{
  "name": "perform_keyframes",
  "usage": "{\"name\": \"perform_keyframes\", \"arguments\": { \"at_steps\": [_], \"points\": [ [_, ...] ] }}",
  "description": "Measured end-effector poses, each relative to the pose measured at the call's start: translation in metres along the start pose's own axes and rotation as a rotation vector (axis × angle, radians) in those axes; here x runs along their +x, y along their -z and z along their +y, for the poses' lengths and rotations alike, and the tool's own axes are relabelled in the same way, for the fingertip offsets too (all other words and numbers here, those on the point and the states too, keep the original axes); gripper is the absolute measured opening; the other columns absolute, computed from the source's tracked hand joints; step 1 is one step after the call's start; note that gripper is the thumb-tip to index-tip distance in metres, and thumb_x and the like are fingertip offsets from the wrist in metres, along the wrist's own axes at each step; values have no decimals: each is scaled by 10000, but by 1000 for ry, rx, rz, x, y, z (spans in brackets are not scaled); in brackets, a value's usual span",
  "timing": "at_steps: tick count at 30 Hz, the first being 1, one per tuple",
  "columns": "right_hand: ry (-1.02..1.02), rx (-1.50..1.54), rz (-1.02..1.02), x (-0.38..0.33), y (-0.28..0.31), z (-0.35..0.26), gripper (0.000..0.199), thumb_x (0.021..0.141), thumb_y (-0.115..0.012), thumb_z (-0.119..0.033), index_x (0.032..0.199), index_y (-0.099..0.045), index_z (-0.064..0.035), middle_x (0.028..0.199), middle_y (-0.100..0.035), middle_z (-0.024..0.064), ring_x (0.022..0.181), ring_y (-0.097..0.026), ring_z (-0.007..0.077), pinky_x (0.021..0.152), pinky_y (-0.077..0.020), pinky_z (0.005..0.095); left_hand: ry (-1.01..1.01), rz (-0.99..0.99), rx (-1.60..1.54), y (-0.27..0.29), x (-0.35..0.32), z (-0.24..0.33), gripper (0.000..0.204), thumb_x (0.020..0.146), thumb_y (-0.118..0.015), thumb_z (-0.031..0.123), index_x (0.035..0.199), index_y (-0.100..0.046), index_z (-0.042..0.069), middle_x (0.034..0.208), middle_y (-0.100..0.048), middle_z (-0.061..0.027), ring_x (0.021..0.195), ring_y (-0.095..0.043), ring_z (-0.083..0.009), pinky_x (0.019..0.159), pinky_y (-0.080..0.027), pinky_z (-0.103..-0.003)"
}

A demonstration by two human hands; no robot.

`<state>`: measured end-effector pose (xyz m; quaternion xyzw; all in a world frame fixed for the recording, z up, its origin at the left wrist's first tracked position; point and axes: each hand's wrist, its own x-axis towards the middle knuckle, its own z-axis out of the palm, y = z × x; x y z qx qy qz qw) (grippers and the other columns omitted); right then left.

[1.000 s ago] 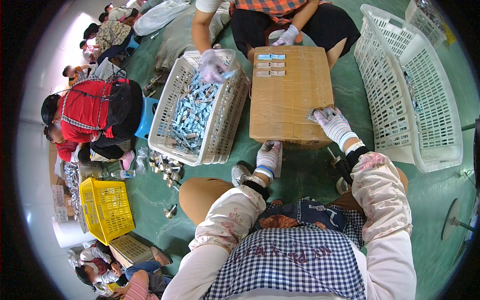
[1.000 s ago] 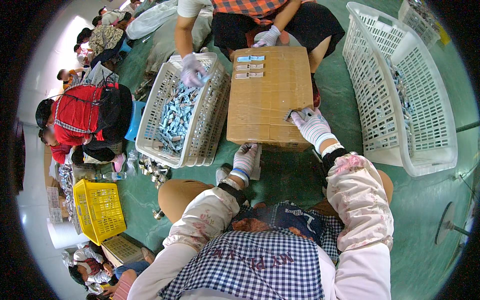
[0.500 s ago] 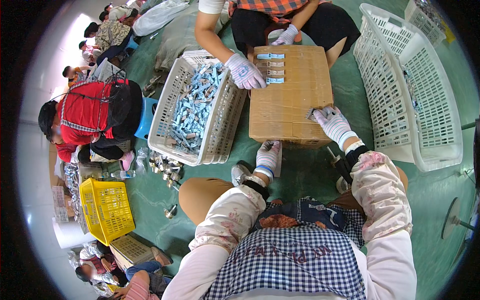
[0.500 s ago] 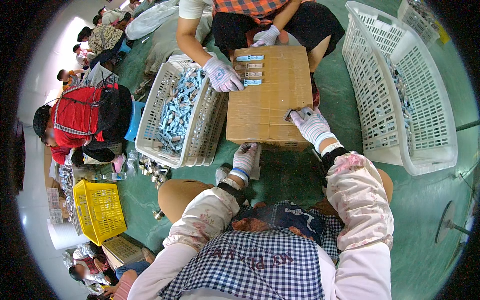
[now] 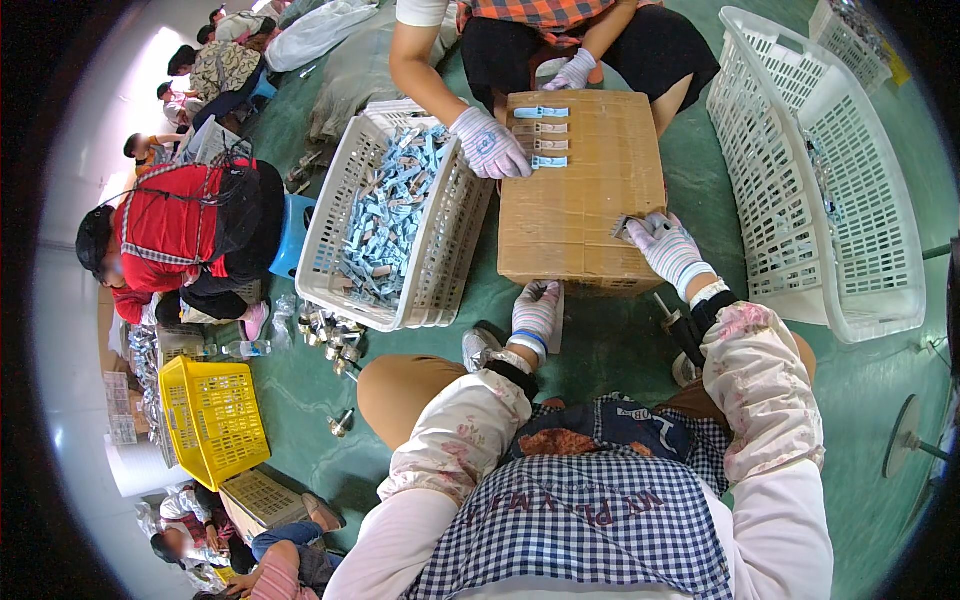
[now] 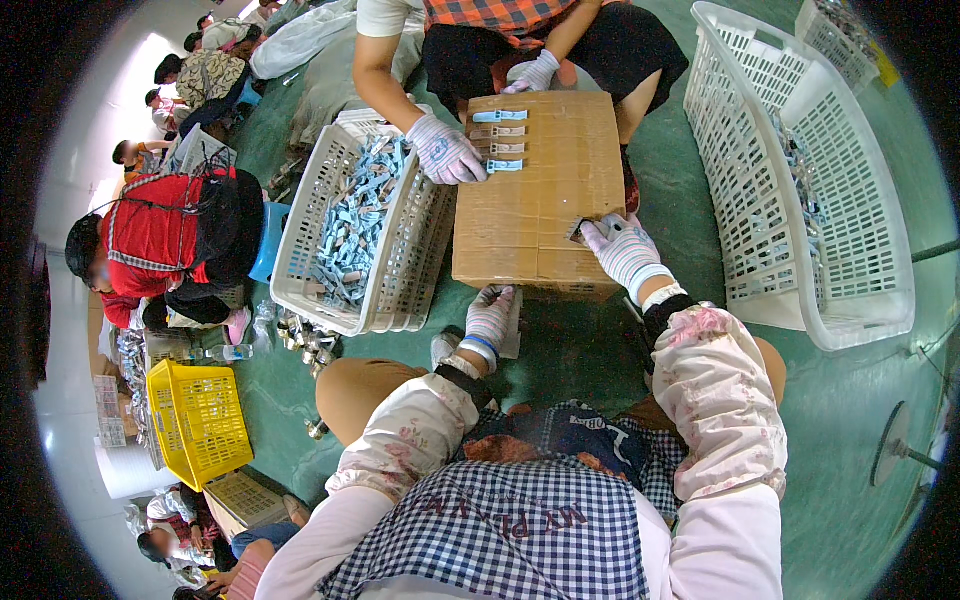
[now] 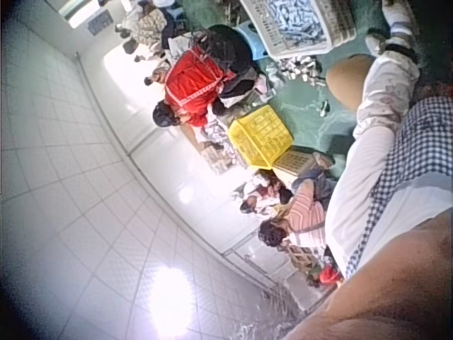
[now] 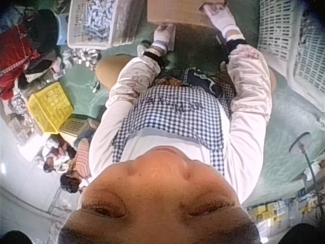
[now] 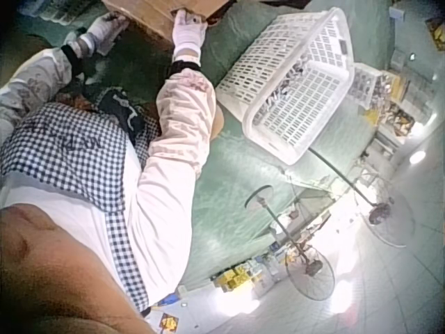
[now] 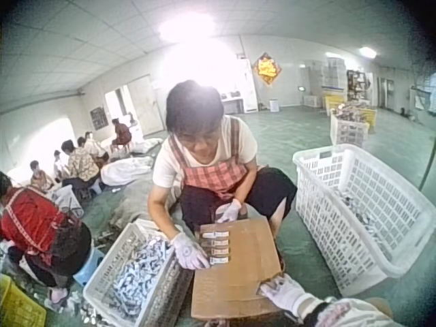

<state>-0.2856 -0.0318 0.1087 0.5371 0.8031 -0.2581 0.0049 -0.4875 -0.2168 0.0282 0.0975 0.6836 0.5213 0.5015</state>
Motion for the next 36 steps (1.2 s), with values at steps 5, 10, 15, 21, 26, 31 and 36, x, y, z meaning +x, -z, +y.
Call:
{"name": "perform_keyframes", "arguments": {
  "at_steps": [5,10,15,21,26,31,36],
  "points": [
    [-57,19,-12,-6,8,-9,579,930,-446,-550,1252,-585,-88,1350,-529,179,1312,-423,365,1103,-349,407,-29,1,-28,0,-3,2,121,917,-659,135,1001,-651,50,892,-664,-17,784,-550,-100,759,-470,-256],
    [-26,-10,-24,-16,22,-24,541,951,-401,-535,1264,-593,-138,1358,-529,125,1321,-405,354,1109,-339,404,23,5,20,2,1,-2,113,919,-658,140,999,-653,60,887,-659,-8,775,-542,-98,750,-469,-252],
    [-41,-56,-40,-22,30,-32,518,967,-363,-520,1266,-596,-168,1362,-522,109,1334,-381,348,1117,-326,403,21,14,-32,0,2,-3,115,924,-657,151,993,-652,59,881,-658,-7,772,-541,-95,740,-467,-253],
    [-75,-31,-42,-21,28,-31,556,957,-381,-538,1283,-575,-131,1373,-518,127,1338,-383,354,1117,-327,406,-52,11,13,-2,-7,5,115,926,-656,156,992,-652,62,877,-657,-4,741,-540,-93,711,-470,-256],
    [-91,-2,-22,-21,27,-32,597,944,-405,-551,1288,-558,-89,1355,-528,161,1332,-398,352,1111,-336,404,-21,21,19,-2,-13,13,129,928,-652,164,1008,-649,63,886,-661,-8,719,-543,-95,694,-474,-262],
    [-118,30,-6,-20,24,-31,599,940,-414,-557,1280,-568,-88,1341,-532,181,1325,-404,351,1109,-339,399,-54,0,18,2,-8,7,161,939,-637,178,1040,-644,53,904,-665,-16,752,-558,-99,706,-482,-259],
    [-65,14,-30,-25,30,-37,606,934,-429,-560,1272,-575,-78,1351,-518,191,1308,-425,362,1095,-357,398,-70,-4,36,3,-8,4,155,937,-645,188,1030,-647,64,898,-660,-13,756,-560,-100,695,-481,-254]
  ]
}}
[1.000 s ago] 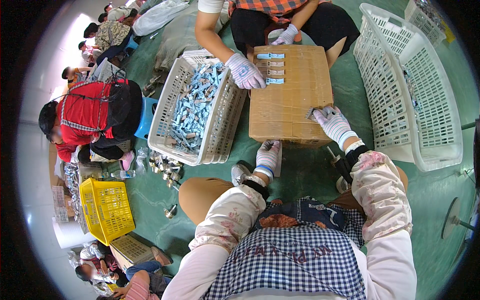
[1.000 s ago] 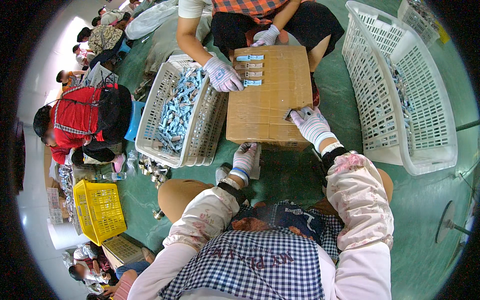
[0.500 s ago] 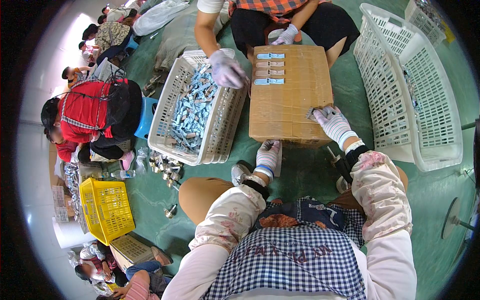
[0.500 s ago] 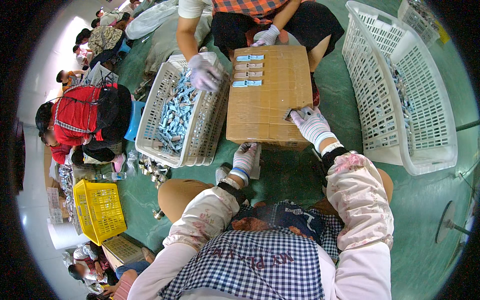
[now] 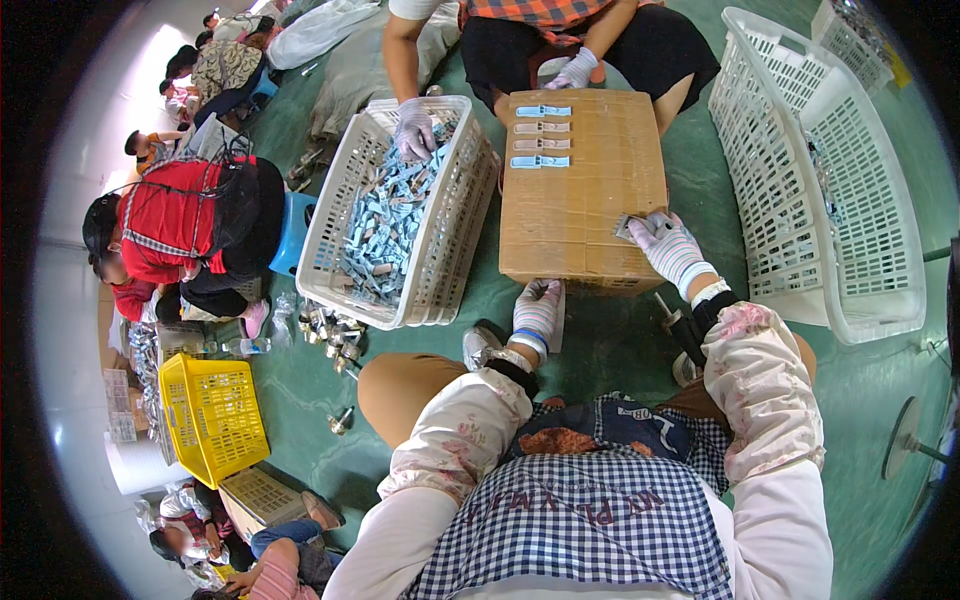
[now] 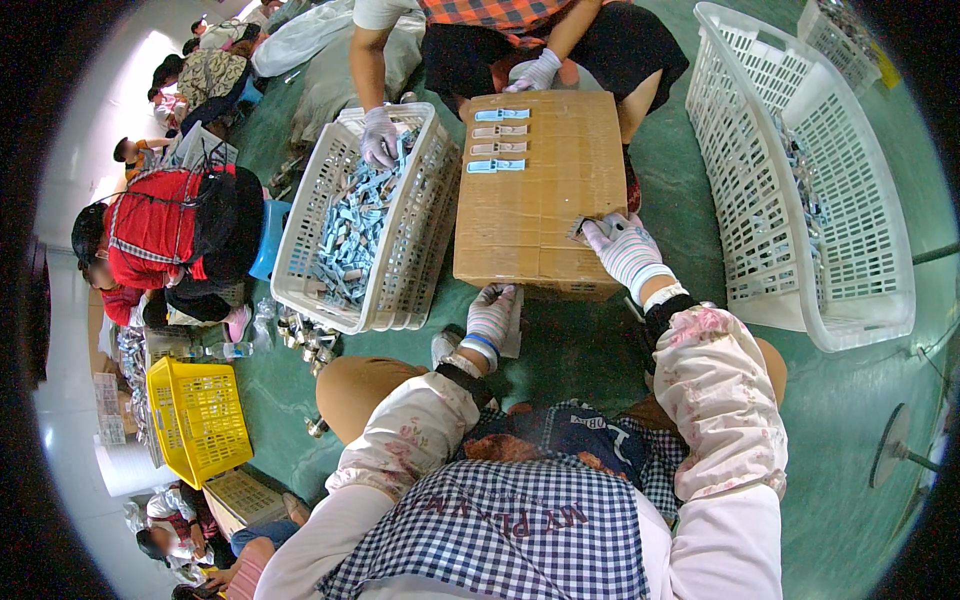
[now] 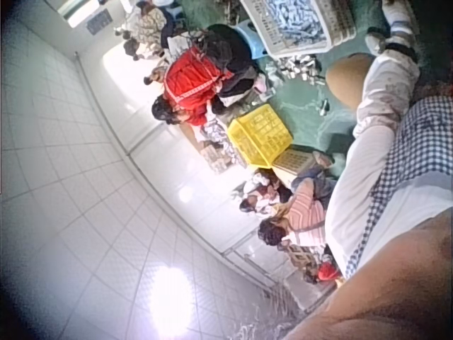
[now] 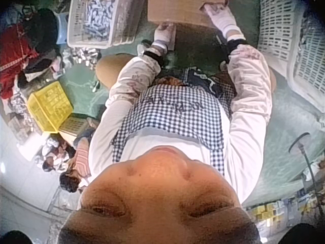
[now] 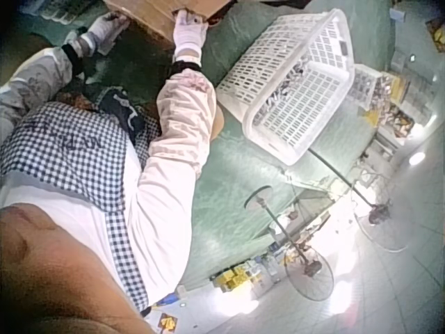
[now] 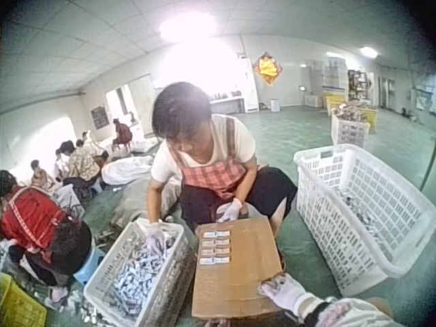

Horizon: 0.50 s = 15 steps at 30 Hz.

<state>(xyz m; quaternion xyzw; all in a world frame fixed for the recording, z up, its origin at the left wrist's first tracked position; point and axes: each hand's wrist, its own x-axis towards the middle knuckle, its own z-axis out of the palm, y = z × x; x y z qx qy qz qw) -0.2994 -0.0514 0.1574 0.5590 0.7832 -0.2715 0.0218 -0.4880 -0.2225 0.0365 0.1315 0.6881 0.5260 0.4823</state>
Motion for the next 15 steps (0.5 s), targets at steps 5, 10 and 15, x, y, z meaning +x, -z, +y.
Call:
{"name": "perform_keyframes", "arguments": {
  "at_steps": [5,10,15],
  "points": [
    [-47,-9,43,11,-15,12,627,937,-423,-564,1290,-561,-64,1377,-497,182,1330,-405,357,1101,-349,398,-14,4,-42,0,4,-3,136,931,-660,204,988,-653,81,850,-652,0,707,-556,-97,645,-482,-255],
    [-66,2,31,10,-12,9,620,937,-418,-569,1296,-567,-86,1391,-483,177,1333,-399,356,1107,-341,398,91,-7,-52,1,3,0,155,940,-636,171,1045,-646,57,923,-659,-8,802,-547,-93,750,-469,-249],
    [10,0,24,10,-11,11,583,928,-429,-571,1242,-610,-115,1370,-504,174,1289,-442,367,1089,-363,399,59,-19,-25,1,4,-2,162,940,-631,167,1056,-650,55,931,-663,-13,811,-549,-92,760,-467,-252]
  ]
}}
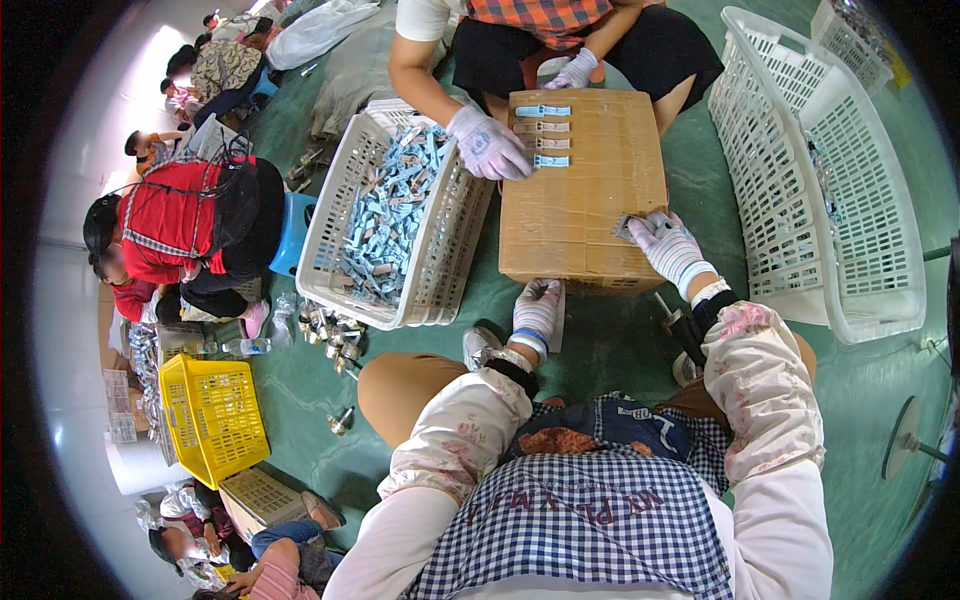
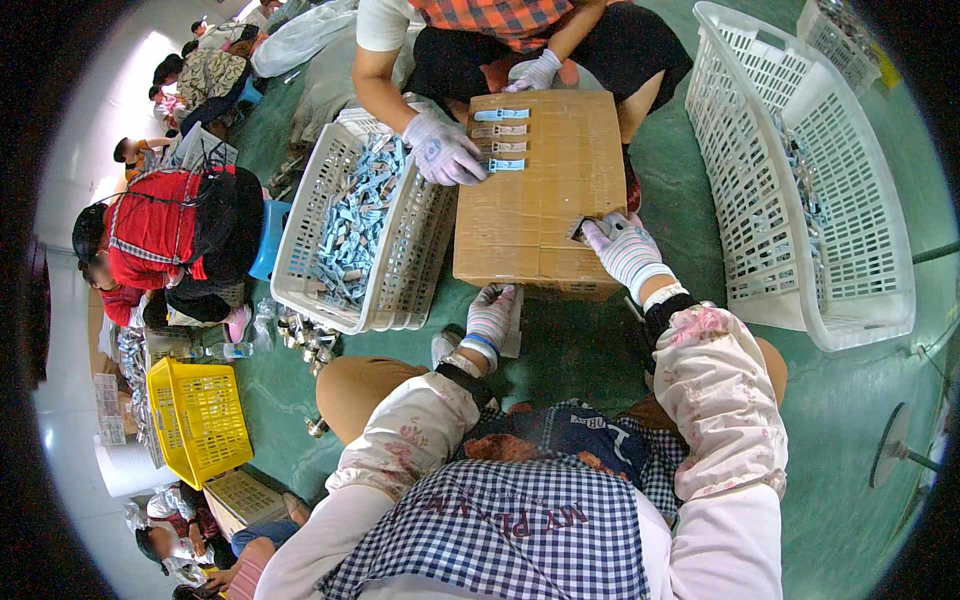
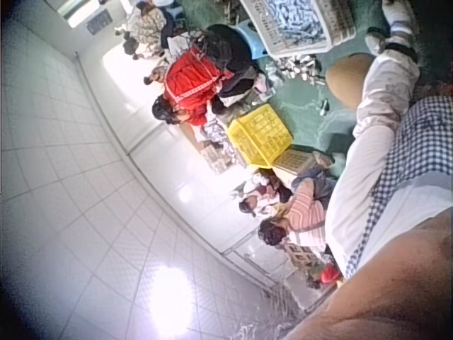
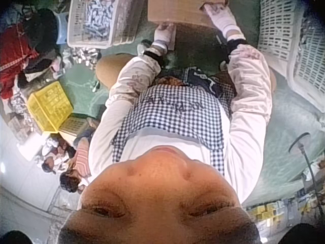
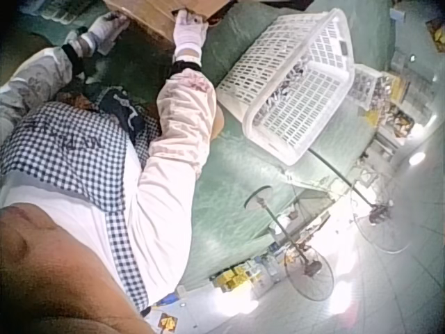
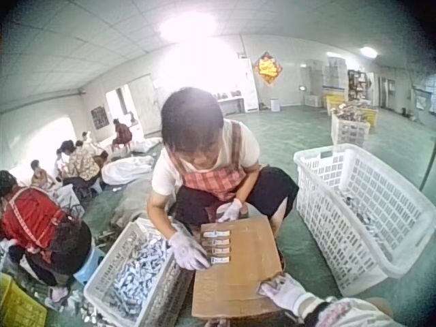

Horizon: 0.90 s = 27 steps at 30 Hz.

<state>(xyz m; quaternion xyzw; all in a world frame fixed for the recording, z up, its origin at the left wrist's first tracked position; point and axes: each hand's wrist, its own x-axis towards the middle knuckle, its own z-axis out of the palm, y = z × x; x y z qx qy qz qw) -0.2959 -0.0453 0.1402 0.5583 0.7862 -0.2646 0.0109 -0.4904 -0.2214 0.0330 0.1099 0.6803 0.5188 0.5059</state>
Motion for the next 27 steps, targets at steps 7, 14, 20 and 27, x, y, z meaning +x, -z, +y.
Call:
{"name": "perform_keyframes", "arguments": {
  "at_steps": [7,14,20,27],
  "points": [
    [-52,13,13,6,-11,10,591,925,-424,-578,1239,-610,-113,1358,-517,178,1291,-442,368,1087,-365,402,-35,8,7,-1,4,-7,164,938,-630,155,1061,-650,48,936,-666,-17,819,-551,-94,767,-465,-249],
    [26,-78,-51,-7,-1,-1,581,965,-321,-563,1316,-576,-177,1400,-479,133,1348,-368,360,1127,-312,415,-46,27,17,4,9,-20,125,931,-653,189,1005,-651,89,857,-656,-3,712,-566,-104,654,-492,-267],
    [37,-106,-53,-12,1,-2,564,977,-293,-552,1312,-585,-206,1390,-482,111,1337,-373,362,1131,-306,417,-103,34,41,0,7,-20,119,919,-669,176,1006,-649,96,831,-650,8,677,-554,-96,617,-484,-264],
    [34,-98,-48,-10,0,0,574,974,-299,-563,1295,-602,-196,1378,-495,107,1322,-389,359,1130,-309,411,-18,21,47,-1,-2,-8,164,933,-646,175,1033,-654,46,924,-678,-32,811,-566,-108,770,-467,-256]
  ]
}}
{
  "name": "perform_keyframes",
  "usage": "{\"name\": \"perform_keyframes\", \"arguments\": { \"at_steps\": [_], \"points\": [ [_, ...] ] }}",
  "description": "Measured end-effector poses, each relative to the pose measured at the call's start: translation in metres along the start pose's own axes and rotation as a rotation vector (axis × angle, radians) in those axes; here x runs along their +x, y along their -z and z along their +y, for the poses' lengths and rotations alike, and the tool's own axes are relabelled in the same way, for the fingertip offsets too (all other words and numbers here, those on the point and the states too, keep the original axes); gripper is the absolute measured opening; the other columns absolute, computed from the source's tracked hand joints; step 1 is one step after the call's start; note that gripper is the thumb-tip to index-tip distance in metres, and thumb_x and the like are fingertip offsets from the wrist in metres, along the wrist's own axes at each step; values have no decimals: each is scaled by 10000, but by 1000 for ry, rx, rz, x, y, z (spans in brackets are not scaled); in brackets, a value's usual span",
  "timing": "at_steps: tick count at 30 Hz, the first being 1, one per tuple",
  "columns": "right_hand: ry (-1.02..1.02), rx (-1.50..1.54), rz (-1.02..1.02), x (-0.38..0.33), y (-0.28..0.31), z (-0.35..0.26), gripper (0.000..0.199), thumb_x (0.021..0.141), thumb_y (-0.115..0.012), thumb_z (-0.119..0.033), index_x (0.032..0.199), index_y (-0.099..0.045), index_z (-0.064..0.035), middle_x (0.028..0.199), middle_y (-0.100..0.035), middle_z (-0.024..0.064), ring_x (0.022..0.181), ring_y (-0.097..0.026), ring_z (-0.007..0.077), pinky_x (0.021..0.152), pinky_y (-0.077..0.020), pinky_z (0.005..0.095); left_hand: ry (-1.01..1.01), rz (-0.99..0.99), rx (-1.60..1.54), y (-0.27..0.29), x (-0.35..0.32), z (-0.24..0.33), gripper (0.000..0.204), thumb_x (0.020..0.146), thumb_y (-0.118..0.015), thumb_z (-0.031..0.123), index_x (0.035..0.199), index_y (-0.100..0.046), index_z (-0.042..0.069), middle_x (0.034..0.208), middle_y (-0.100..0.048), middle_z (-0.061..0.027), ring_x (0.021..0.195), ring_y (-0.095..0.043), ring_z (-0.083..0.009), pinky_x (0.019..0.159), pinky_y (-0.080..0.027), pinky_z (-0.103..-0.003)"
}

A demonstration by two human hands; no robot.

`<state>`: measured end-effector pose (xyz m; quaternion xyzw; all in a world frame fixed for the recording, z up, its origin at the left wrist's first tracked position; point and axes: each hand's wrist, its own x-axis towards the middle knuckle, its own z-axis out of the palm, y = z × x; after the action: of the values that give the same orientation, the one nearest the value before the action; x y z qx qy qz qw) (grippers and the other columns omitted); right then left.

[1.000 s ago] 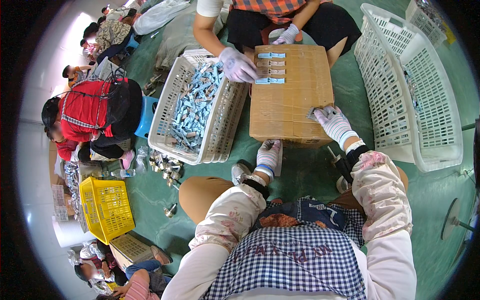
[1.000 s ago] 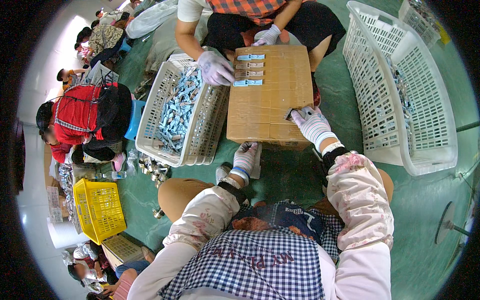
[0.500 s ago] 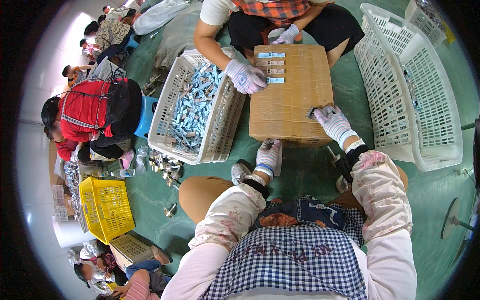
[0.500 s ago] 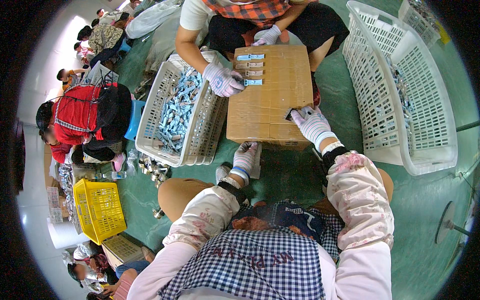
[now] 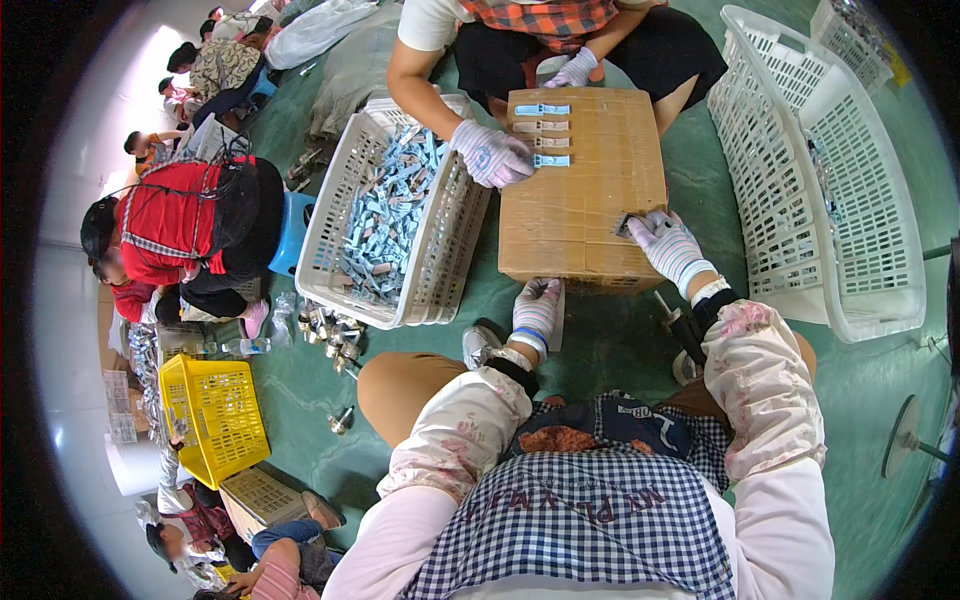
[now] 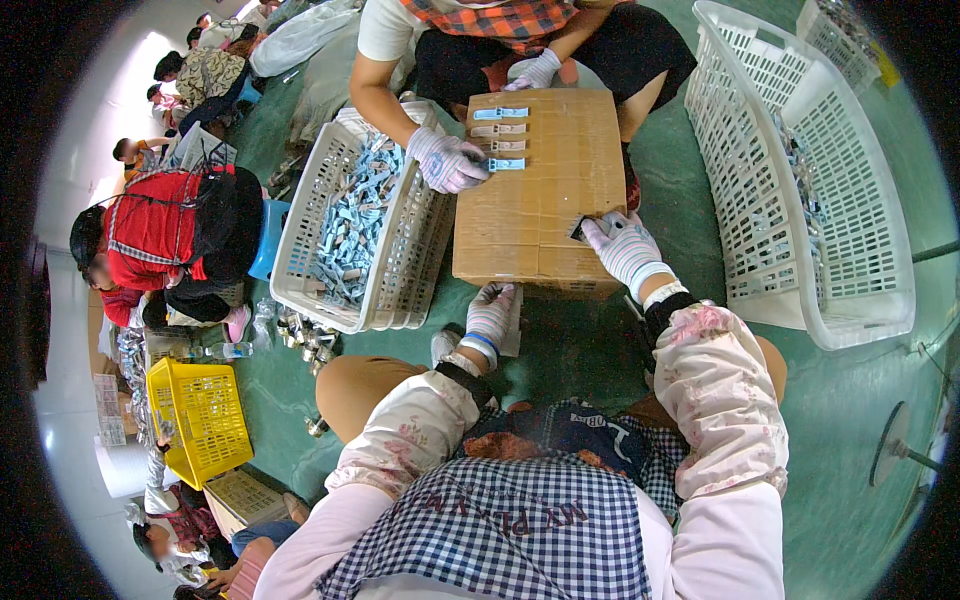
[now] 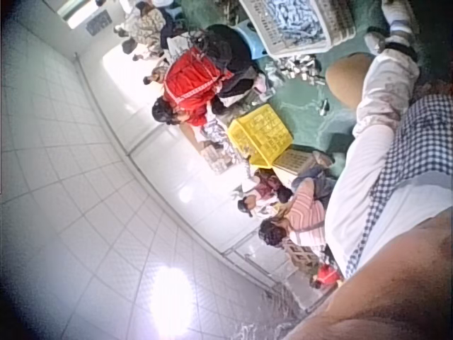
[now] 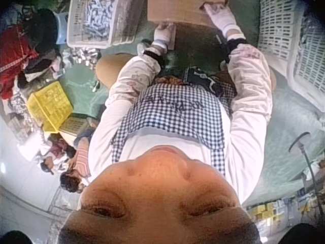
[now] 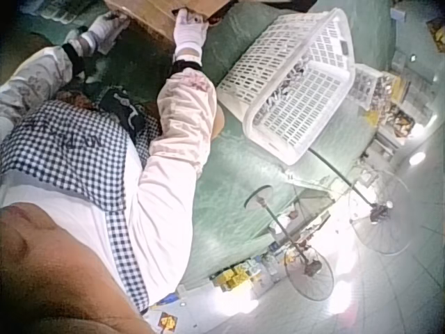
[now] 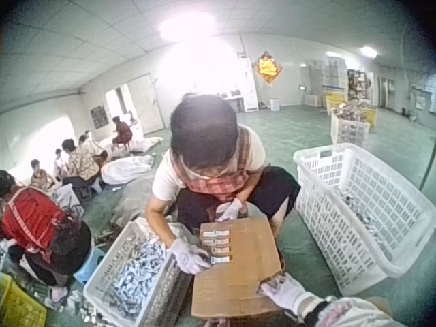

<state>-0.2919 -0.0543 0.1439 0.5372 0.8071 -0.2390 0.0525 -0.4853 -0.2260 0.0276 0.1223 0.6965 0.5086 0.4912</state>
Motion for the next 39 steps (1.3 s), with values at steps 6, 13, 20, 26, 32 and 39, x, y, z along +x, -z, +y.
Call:
{"name": "perform_keyframes", "arguments": {
  "at_steps": [6,13,20,26,32,39],
  "points": [
    [5,28,34,5,-6,4,564,965,-343,-559,1270,-617,-171,1373,-508,113,1324,-395,342,1124,-317,400,-30,8,18,1,0,-1,165,930,-650,181,1034,-654,53,923,-678,-32,800,-566,-109,755,-471,-260],
    [-6,84,46,7,-8,6,576,951,-399,-549,1264,-601,-110,1365,-513,144,1314,-416,336,1104,-342,396,-30,6,35,0,-3,4,180,936,-643,196,1050,-648,57,922,-677,-31,794,-565,-111,745,-475,-266],
    [-38,119,59,10,-14,7,621,926,-417,-579,1263,-569,-81,1331,-528,209,1310,-420,362,1097,-347,406,-66,18,-81,4,12,-13,94,916,-667,143,981,-649,77,873,-657,-7,749,-568,-99,667,-494,-261],
    [-22,98,47,7,-11,-1,631,926,-411,-581,1274,-560,-76,1344,-530,199,1312,-419,366,1100,-347,407,-140,8,-214,10,31,-42,70,919,-658,130,967,-640,82,850,-649,-2,730,-585,-108,645,-509,-261],
    [-4,93,45,15,-21,13,621,929,-427,-569,1282,-555,-75,1343,-537,186,1310,-422,359,1099,-349,396,-84,-4,-87,6,19,-22,67,923,-649,134,963,-635,82,823,-641,-6,694,-584,-117,606,-512,-268],
    [-28,124,67,15,-21,10,628,916,-449,-580,1263,-565,-69,1336,-513,232,1259,-476,371,1072,-381,406,-72,-4,-54,7,7,-9,82,922,-654,141,974,-646,79,848,-648,0,726,-568,-100,660,-496,-254]
  ]
}}
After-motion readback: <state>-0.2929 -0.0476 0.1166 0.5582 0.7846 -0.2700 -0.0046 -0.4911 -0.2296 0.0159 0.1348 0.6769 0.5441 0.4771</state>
